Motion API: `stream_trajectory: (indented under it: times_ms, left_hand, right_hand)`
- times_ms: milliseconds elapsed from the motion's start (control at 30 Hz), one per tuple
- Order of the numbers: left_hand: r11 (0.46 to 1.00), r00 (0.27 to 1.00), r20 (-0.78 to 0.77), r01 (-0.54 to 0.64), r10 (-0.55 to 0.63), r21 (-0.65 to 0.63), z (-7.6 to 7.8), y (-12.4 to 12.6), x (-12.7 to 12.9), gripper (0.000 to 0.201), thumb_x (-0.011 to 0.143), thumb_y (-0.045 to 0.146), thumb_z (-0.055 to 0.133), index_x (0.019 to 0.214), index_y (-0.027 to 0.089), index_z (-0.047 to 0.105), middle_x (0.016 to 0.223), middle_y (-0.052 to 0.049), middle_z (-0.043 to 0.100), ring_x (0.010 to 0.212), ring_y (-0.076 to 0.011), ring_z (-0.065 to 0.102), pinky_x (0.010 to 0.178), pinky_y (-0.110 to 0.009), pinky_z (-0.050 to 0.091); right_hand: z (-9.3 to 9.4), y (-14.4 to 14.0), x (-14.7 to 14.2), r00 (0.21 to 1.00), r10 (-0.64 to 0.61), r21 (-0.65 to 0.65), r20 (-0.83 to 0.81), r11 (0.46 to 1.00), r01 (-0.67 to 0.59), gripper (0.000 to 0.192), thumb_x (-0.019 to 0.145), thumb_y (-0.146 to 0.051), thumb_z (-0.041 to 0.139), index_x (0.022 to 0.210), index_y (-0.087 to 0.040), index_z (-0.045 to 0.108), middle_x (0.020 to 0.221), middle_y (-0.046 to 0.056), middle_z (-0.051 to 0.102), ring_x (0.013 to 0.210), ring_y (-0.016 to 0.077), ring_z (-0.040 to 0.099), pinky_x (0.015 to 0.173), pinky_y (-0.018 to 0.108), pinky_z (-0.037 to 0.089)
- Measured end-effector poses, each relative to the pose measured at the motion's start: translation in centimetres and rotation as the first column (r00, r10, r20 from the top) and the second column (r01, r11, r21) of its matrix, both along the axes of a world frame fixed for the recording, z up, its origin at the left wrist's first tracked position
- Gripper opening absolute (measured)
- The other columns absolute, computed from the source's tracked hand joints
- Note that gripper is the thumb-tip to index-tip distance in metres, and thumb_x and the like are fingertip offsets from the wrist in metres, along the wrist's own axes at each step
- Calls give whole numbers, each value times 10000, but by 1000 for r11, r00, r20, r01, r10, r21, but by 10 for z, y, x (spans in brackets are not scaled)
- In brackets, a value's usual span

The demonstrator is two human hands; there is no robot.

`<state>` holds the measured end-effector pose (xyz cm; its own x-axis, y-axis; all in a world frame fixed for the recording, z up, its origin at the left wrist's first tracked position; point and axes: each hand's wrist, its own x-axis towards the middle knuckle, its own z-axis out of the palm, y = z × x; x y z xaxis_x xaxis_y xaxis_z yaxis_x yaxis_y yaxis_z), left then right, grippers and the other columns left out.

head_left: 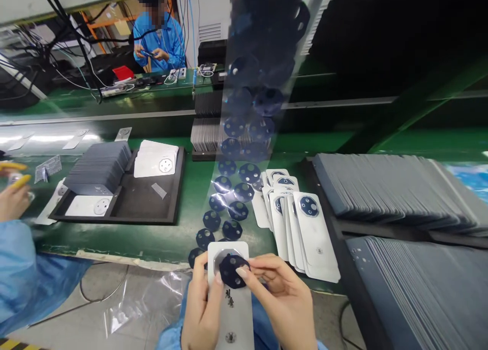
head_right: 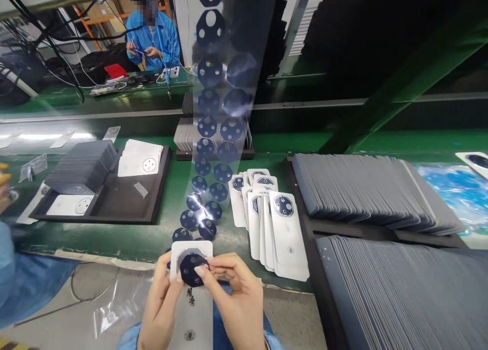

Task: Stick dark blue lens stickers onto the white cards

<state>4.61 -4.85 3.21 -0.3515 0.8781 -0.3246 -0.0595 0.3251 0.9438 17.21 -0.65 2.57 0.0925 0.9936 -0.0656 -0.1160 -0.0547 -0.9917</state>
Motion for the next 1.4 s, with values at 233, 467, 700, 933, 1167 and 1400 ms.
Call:
stream_trajectory:
  times_ms: [233, 467, 700, 933, 1167, 1400]
  left_hand:
    - [998, 998, -17, -65, 65, -1, 8, -3, 8, 417, 916, 572, 541, 1184, 274, 654, 1111, -86, 734, 982, -297, 666, 870, -360, 500]
    - [1000, 999, 52, 5, -5, -1, 9, -3, 8, 426, 913, 567, 549, 1219, 286, 647, 1116, -55, 751, 948, -278, 675, 808, -331, 501]
    - [999, 999, -23, -41, 41, -29, 4, -6, 8, 461, 916, 573, 543, 1247, 265, 635, 1014, -71, 758, 883, -281, 661, 894, -360, 455]
    - [998, 997, -56, -54, 52, -32, 4, -9, 11, 451, 929, 547, 527, 1270, 269, 626, 872, -66, 744, 773, -273, 645, 864, -369, 467]
    - [998, 999, -20, -49, 48, -48, 2, -10, 10, 425, 915, 522, 555, 1271, 311, 650, 748, -52, 704, 698, -281, 640, 825, -380, 494]
    - [998, 999, -39, -25, 23, -56, 10, -5, 13, 455, 935, 554, 511, 1267, 263, 619, 876, -74, 744, 757, -268, 660, 887, -388, 489]
  right_hand:
    - [8, -2, -4, 998, -64, 155, 16, 986, 61, 110, 760, -174, 815, 771, -228, 719, 751, -5, 683, 613, 116, 689, 555, 157, 585]
    - [5, -2, -3, 999, -43, 131, 8, 991, 42, 117, 773, -163, 802, 787, -235, 712, 766, -16, 676, 615, 108, 692, 560, 153, 593]
    - [3, -2, -2, 998, -54, 112, 15, 992, 52, 113, 777, -169, 798, 779, -226, 701, 756, -18, 660, 621, 106, 685, 570, 157, 599]
    - [3, -2, -1, 999, -46, 57, 11, 997, 45, 106, 779, -201, 805, 764, -207, 701, 754, -3, 653, 607, 119, 677, 556, 184, 604]
    - [2, -4, 0, 998, -57, 45, -3, 997, 57, 114, 781, -215, 806, 761, -218, 694, 761, -11, 654, 613, 114, 676, 557, 180, 596]
    - [4, -1, 0, 998, -57, 45, -10, 997, 58, 104, 779, -216, 806, 769, -219, 703, 751, -14, 649, 612, 108, 682, 567, 164, 588]
